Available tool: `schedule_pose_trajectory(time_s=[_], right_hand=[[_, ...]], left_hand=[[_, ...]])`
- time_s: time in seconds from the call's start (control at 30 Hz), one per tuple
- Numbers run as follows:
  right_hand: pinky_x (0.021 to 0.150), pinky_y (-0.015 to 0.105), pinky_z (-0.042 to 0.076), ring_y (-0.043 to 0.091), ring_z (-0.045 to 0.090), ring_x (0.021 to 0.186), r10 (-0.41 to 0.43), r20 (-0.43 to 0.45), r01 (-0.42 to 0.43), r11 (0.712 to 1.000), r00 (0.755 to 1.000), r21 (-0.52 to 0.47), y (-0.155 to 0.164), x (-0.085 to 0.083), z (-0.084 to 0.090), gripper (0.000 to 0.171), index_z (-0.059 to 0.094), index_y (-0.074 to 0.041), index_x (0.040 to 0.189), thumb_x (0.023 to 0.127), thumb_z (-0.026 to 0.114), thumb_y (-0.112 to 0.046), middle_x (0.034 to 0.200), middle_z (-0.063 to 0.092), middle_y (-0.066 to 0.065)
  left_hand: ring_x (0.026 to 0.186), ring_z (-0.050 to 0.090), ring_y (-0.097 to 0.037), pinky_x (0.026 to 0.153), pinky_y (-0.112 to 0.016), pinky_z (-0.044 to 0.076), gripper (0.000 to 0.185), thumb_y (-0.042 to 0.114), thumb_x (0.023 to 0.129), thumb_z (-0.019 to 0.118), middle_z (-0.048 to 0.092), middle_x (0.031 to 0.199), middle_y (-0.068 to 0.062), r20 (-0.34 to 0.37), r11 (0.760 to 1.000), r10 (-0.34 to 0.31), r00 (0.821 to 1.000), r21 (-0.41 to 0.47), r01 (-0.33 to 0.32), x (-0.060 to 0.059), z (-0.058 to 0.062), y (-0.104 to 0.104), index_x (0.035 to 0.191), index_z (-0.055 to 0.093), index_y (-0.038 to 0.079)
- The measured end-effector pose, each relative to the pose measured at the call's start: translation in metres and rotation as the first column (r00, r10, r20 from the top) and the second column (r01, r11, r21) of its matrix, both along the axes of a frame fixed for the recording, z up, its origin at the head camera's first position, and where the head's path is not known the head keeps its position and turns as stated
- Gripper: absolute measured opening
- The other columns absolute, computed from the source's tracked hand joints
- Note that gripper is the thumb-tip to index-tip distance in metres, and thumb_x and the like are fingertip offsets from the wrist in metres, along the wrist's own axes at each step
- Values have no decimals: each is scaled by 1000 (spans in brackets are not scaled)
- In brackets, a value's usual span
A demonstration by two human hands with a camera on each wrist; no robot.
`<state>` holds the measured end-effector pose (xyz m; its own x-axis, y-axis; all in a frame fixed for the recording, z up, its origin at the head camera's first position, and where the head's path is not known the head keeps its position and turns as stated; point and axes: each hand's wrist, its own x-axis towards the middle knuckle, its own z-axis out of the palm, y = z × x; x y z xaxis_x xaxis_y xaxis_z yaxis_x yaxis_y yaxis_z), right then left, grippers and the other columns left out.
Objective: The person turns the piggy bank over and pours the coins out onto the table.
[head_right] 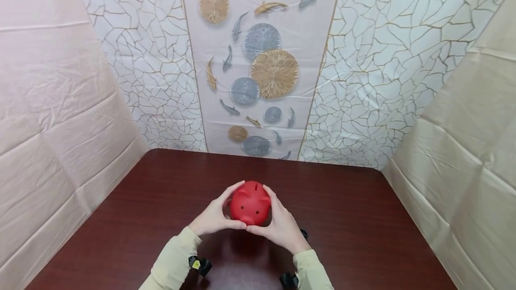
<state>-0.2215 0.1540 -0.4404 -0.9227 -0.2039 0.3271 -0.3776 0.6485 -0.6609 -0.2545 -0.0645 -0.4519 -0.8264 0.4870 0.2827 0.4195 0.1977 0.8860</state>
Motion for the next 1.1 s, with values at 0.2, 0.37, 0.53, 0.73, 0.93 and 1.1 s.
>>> schedule_pose_trajectory(time_s=[0.2,0.37,0.53,0.73,0.93,1.1], right_hand=[[91,46,56,29,51,128,54,-248,-46,998,967,35,1,4,-7,109,29,-20,151,62,92,-26,150,41,7],[91,49,55,33,41,135,84,-379,-77,996,922,34,-1,5,-10,112,28,-15,150,59,93,-14,155,32,13],[92,40,56,27,34,140,93,-494,-101,995,865,11,-3,5,-11,106,32,-5,147,59,91,-7,156,28,18],[102,14,42,23,28,145,112,-625,-138,990,773,7,-1,0,-4,102,34,2,141,55,91,1,153,28,24],[107,13,37,28,25,147,144,-699,-196,981,700,6,-1,-5,-4,74,29,2,138,83,74,-20,150,27,31],[107,12,35,25,23,148,132,-736,-173,985,663,20,-3,-5,-8,67,26,5,136,94,56,-39,147,29,32]], left_hand=[[138,39,-27,95,-30,53,97,20,72,86,23,160,1,-134,1000,12,991,-4,-12,8,-5,5,149,29,34],[139,38,-31,95,-33,54,98,7,69,86,17,162,-2,-227,997,27,974,78,-9,11,-7,10,148,31,28],[142,33,-34,93,-34,55,97,0,69,84,16,162,-8,-389,994,43,920,110,-1,11,-6,13,148,31,21],[142,31,-33,93,-38,55,93,3,69,85,20,159,-16,-596,995,92,798,94,-45,6,3,16,145,34,21],[143,29,-32,92,-37,56,96,-2,67,84,20,158,-19,-671,994,95,735,101,-36,4,6,16,145,33,22],[146,27,-26,91,-34,56,100,-7,66,82,20,158,-17,-708,991,131,694,120,-64,8,3,17,146,32,24]])
